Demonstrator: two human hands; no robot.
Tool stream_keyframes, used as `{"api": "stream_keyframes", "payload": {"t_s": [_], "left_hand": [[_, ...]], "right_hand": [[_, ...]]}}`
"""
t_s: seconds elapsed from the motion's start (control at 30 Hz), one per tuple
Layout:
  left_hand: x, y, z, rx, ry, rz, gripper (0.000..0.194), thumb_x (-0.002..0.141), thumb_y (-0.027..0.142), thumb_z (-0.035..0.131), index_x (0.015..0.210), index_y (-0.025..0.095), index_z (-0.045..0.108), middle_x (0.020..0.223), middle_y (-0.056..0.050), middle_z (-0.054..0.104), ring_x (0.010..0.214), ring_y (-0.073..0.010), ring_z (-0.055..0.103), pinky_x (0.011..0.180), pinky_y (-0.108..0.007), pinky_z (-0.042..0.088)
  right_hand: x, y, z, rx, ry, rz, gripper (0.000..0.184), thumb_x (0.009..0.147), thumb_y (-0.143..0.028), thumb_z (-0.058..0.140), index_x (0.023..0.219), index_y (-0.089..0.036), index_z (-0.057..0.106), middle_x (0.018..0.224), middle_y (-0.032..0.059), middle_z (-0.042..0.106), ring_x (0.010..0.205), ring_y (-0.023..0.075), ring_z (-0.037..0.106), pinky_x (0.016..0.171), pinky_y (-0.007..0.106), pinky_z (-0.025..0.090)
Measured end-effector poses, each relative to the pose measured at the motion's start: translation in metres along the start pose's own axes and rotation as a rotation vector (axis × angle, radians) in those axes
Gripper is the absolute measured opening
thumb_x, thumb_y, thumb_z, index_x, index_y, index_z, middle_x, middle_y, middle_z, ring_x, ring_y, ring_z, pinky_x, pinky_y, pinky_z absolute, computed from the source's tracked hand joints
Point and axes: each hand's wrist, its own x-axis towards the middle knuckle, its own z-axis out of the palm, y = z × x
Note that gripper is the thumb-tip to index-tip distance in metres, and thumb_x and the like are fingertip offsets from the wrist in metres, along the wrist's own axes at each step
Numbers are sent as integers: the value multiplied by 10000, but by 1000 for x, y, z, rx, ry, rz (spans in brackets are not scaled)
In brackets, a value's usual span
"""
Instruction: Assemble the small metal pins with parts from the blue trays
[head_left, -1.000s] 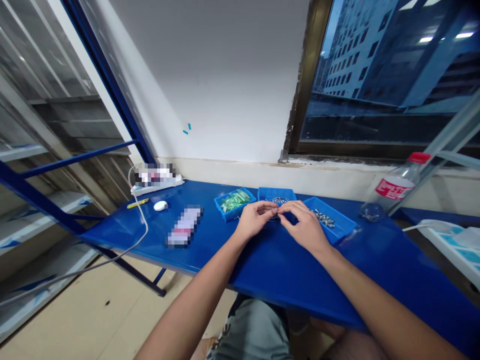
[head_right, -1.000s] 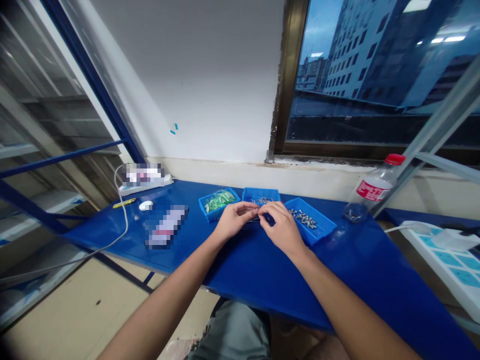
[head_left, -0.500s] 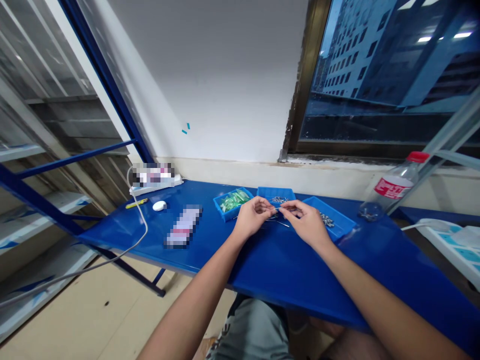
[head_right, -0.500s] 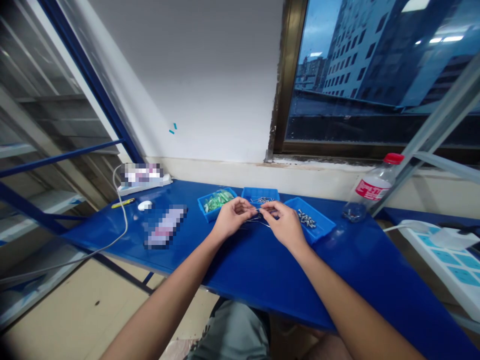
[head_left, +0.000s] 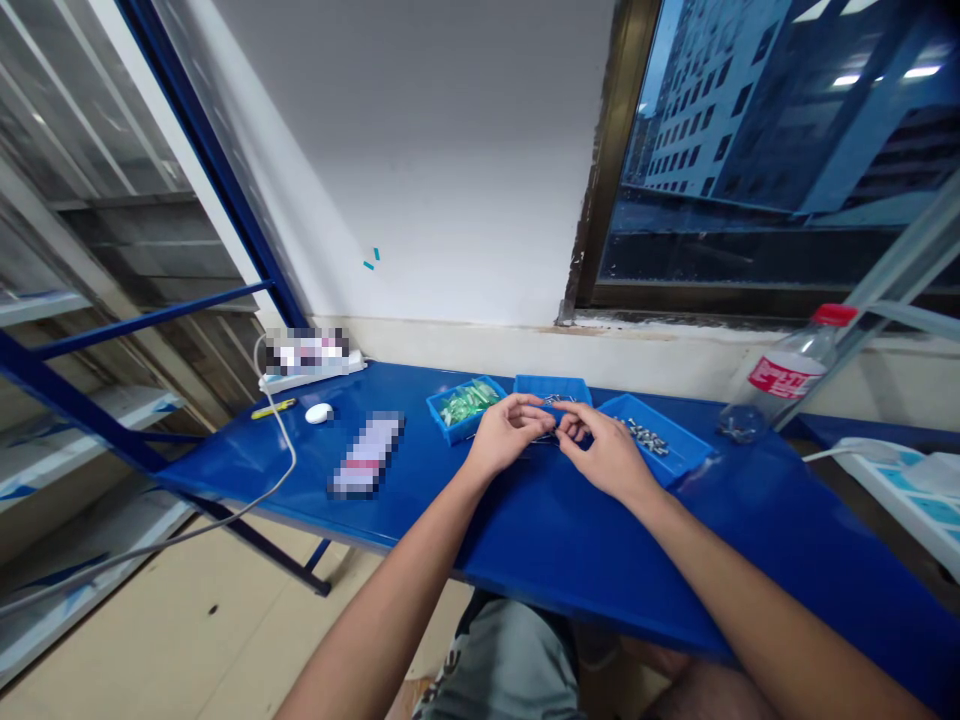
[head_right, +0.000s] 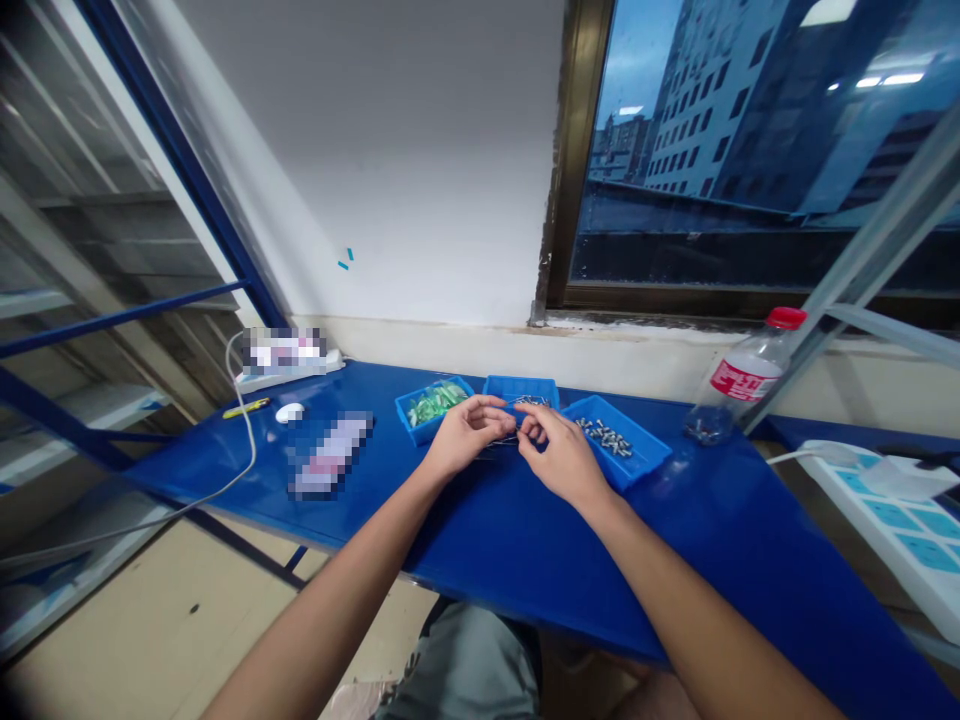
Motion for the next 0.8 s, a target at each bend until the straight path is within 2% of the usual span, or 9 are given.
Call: {"api": "stream_keyframes", "payload": {"t_s": [0.1, 0.2, 0.3, 0.4, 0.47, 0.57, 0.67, 0.8], "left_hand": [[-4, 5, 2, 148, -23, 28, 531, 839, 454, 843, 1220, 125, 674, 891, -73, 770, 671, -124, 696, 672, -238, 558], [-8, 8, 4, 251, -97, -12, 580, 925, 531, 738, 1348, 142, 658, 823, -62, 767, 568, -118, 656, 549, -218, 498], [-8, 4, 5, 236, -148, -28, 552, 923, 517, 745, 1313, 130, 689, 954, -117, 801, 735, -181, 751, 669, -268, 581], [-6, -2, 3, 203, -97, 6, 437, 875, 427, 811, 1168, 113, 734, 1075, -151, 804, 940, -240, 781, 868, -344, 618], [-4, -4, 1, 180, -60, 15, 387, 861, 349, 822, 1152, 115, 720, 1101, -156, 803, 985, -254, 784, 919, -372, 617], [-3, -6, 0, 187, -28, 20, 364, 879, 258, 781, 1202, 138, 663, 1088, -148, 809, 954, -245, 795, 904, -380, 627], [-5, -6, 0, 305, 2, 62, 397, 879, 201, 756, 1239, 177, 591, 1017, -101, 819, 909, -227, 801, 864, -354, 632], [-8, -4, 1, 507, -68, 143, 396, 893, 167, 714, 1247, 219, 544, 994, -41, 823, 903, -201, 803, 847, -301, 616]], "right_hand": [[0, -2, 0, -19, -6, -38, 459, 927, -206, 549, 1371, -240, 661, 945, 40, 719, 764, 192, 654, 767, 340, 574], [-1, -1, -2, -15, 42, -2, 312, 943, -237, 571, 1219, -232, 717, 973, 53, 747, 783, 204, 689, 769, 344, 581], [-1, 1, -3, -42, 66, 3, 189, 942, -247, 604, 1075, -237, 737, 1015, 59, 774, 824, 224, 715, 823, 372, 582], [-1, 3, -2, -65, 36, -45, 147, 937, -236, 618, 1000, -247, 751, 1051, 65, 771, 863, 235, 710, 844, 389, 578], [0, 3, -1, -46, 18, -57, 142, 939, -250, 632, 1008, -250, 756, 1074, 71, 760, 879, 236, 704, 819, 382, 582], [1, 2, 1, 7, 4, -45, 150, 964, -292, 624, 1013, -246, 759, 1088, 79, 742, 937, 237, 709, 805, 367, 587], [2, 3, 1, 32, 2, 17, 167, 981, -324, 613, 985, -244, 759, 1068, 72, 737, 904, 224, 714, 804, 363, 584], [1, 6, 1, 56, -12, 62, 137, 932, -337, 682, 997, -254, 769, 1048, 54, 745, 873, 214, 708, 788, 352, 573]]}}
